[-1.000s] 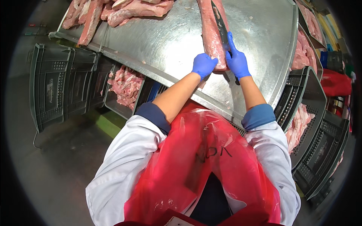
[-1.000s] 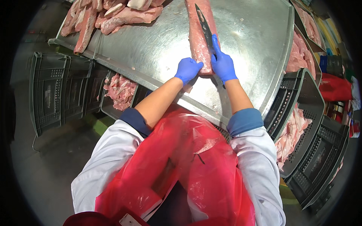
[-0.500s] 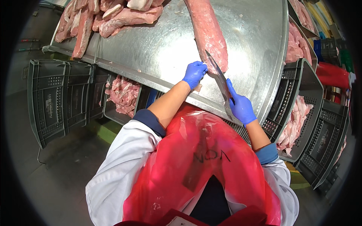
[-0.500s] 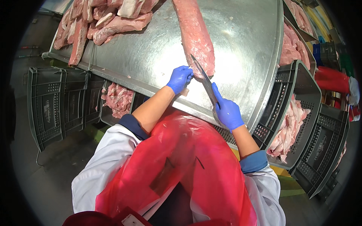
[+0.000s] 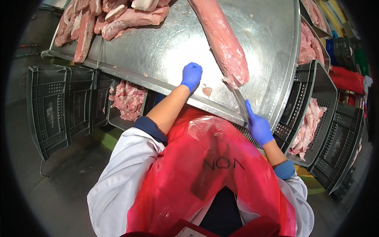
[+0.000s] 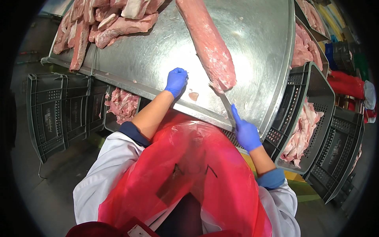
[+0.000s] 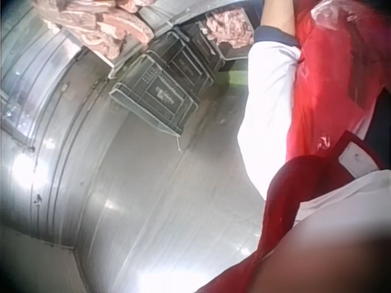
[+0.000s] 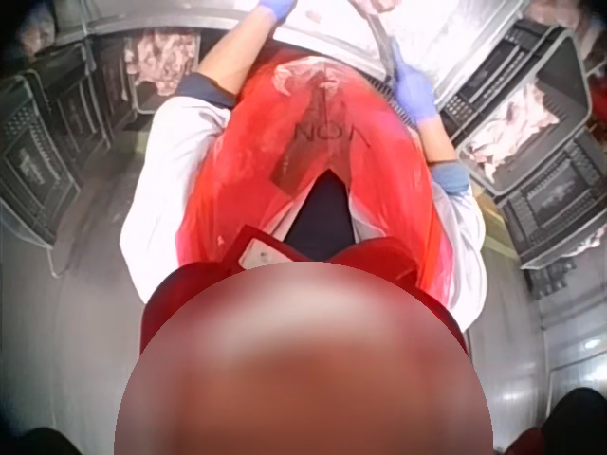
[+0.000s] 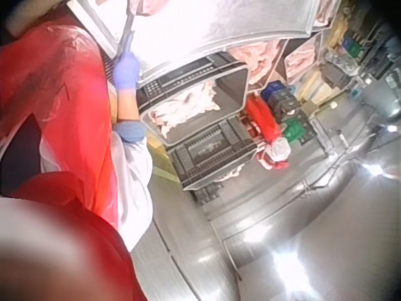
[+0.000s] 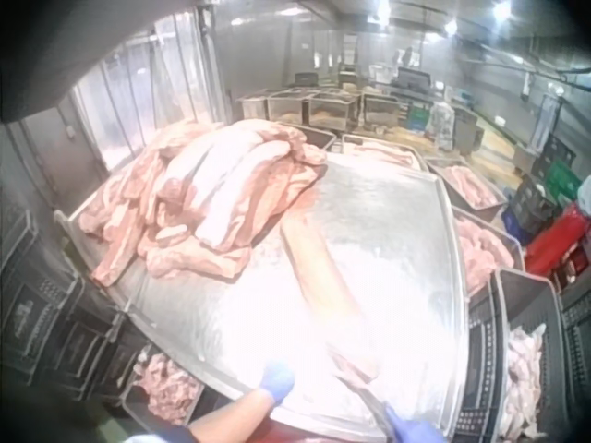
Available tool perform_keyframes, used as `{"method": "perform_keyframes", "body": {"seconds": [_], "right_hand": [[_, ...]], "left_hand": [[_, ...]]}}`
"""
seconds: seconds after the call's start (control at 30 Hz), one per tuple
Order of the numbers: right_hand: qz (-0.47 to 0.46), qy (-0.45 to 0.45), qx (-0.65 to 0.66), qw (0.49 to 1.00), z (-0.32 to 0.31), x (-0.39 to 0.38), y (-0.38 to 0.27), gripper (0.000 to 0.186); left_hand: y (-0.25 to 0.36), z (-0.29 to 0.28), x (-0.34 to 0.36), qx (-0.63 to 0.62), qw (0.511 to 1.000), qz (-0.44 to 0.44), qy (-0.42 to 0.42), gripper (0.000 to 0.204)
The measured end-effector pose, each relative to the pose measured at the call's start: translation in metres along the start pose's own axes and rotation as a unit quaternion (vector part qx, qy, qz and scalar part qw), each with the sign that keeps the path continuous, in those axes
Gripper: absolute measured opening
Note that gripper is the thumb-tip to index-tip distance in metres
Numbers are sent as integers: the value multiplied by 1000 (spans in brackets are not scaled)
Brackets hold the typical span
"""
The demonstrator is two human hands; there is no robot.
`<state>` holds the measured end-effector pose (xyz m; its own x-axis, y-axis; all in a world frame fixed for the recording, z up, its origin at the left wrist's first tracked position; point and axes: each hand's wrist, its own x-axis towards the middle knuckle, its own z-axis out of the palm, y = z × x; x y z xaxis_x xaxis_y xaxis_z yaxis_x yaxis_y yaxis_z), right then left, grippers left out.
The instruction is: The person uses a knife to trim fat and cut large slabs of raw meat on a stainless steel table. They separate the trimmed fat and place it into a nearby bin while continuing to process the meat slabs.
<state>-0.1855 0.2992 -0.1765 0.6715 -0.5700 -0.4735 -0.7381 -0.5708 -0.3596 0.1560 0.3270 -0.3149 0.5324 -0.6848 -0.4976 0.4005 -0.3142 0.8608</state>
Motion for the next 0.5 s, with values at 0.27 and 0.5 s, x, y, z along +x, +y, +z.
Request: {"method": "perform_keyframes", "body": {"seconds": [0.27, 0.5], "right_hand": [[-15, 287, 177, 941, -11, 62, 71, 77], [3, 203, 137, 970, -28, 107, 40, 81]], "left_hand": [[2, 105, -57, 239, 966, 35, -93, 40], [-42, 110, -21, 134, 988, 19, -76, 34]]}}
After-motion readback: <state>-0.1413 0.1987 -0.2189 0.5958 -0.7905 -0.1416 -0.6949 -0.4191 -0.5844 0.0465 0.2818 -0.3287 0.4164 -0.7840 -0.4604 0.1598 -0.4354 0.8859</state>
